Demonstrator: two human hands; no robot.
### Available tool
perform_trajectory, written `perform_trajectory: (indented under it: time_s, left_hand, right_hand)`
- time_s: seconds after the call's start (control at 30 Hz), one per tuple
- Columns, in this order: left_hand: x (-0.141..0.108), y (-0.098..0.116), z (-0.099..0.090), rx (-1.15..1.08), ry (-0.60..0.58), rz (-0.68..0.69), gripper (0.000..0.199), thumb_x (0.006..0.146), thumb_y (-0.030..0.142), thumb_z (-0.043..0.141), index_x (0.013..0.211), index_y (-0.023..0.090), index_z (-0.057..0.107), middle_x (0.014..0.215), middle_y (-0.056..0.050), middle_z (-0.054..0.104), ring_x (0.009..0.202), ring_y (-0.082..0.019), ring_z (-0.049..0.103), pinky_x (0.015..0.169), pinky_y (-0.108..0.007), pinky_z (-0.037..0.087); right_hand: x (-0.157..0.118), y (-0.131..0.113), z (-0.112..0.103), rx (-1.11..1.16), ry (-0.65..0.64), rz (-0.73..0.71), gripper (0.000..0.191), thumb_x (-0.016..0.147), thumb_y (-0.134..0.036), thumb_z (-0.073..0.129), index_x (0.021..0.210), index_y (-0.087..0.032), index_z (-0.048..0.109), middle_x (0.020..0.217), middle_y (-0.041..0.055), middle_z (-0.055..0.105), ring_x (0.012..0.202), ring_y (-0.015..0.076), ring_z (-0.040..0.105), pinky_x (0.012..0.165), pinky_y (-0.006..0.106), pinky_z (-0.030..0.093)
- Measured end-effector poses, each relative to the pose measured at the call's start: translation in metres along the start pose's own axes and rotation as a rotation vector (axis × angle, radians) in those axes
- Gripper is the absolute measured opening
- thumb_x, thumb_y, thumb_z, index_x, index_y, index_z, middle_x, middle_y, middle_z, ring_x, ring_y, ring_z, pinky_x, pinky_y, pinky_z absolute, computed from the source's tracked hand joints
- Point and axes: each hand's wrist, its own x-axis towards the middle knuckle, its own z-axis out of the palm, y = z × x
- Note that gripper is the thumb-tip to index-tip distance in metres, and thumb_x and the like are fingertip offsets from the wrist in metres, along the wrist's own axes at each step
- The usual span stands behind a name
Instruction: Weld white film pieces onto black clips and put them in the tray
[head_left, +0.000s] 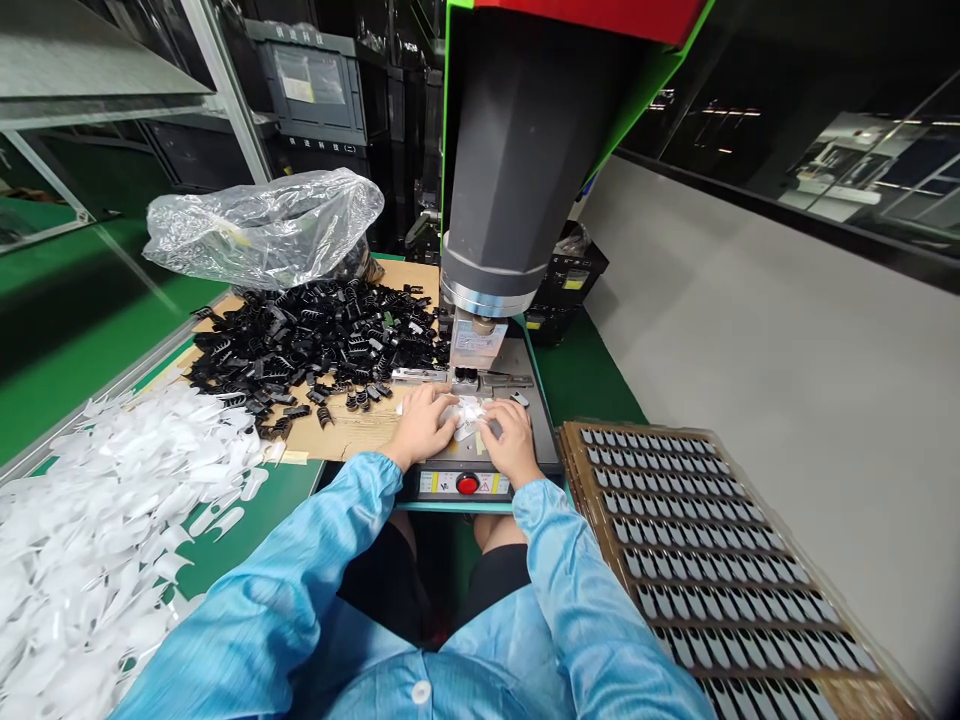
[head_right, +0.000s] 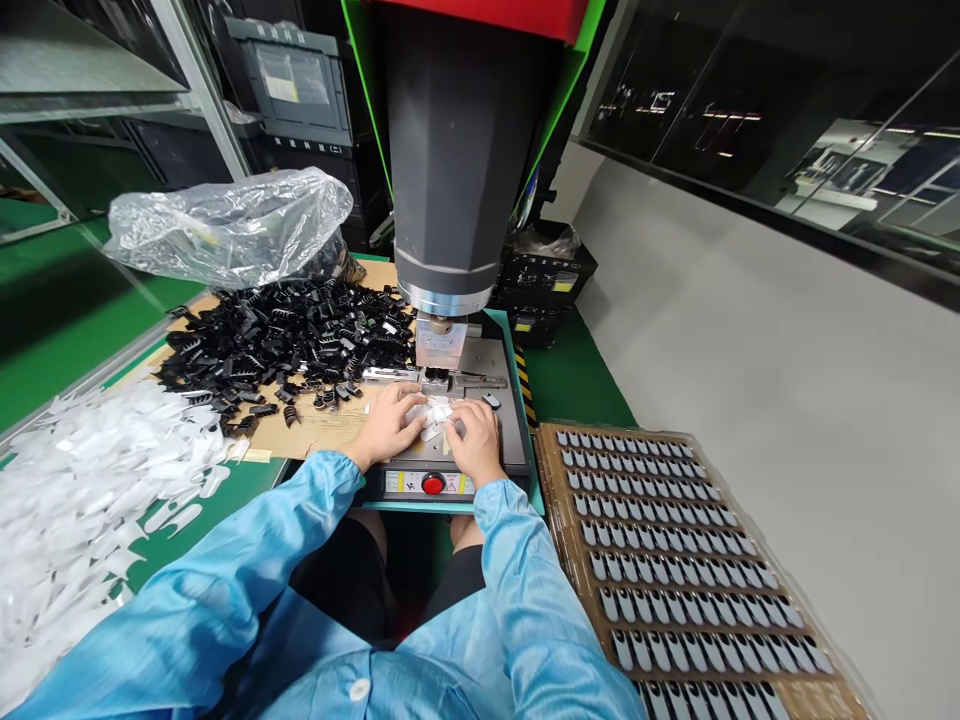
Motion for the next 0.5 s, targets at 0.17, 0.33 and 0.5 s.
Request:
perform_trajectory:
  time_s: [0.17, 0.33, 0.5]
  left_hand:
    - [-0.013, 0.004, -0.006, 0.084, -0.077, 0.075, 0.035, 0.098, 0.044, 0.066, 0.129, 0.029, 0.071, 0.146, -0.011, 0.06, 0.141, -0.037, 0.048, 0.115, -0.059, 0.037]
    - [-0.024, 0.008, -0.011, 0.114, -0.072, 0.084, 0.033, 0.1, 0.046, 0.063, 0.127, 0.028, 0.072, 0.145, -0.012, 0.059, 0.142, -0.038, 0.047, 0.116, -0.061, 0.035]
    - [-0.03, 0.008, -0.012, 0.108, -0.066, 0.078, 0.037, 0.1, 0.047, 0.064, 0.13, 0.026, 0.069, 0.144, -0.013, 0.06, 0.141, -0.037, 0.048, 0.117, -0.059, 0.036]
  right_hand:
    - [-0.017, -0.001, -0.005, -0.169, 0.074, 0.079, 0.016, 0.09, -0.011, 0.059, 0.094, -0.024, 0.064, 0.116, 0.009, 0.071, 0.12, 0.0294, 0.057, 0.106, 0.047, 0.045]
    - [-0.021, -0.002, -0.005, -0.226, 0.02, 0.088, 0.029, 0.082, -0.005, 0.057, 0.104, -0.022, 0.065, 0.122, 0.0105, 0.069, 0.123, 0.0308, 0.054, 0.108, 0.047, 0.043]
    - [-0.017, -0.008, -0.005, -0.247, -0.01, 0.101, 0.027, 0.089, -0.011, 0.06, 0.111, -0.023, 0.067, 0.125, 0.0097, 0.069, 0.125, 0.0302, 0.053, 0.108, 0.046, 0.041]
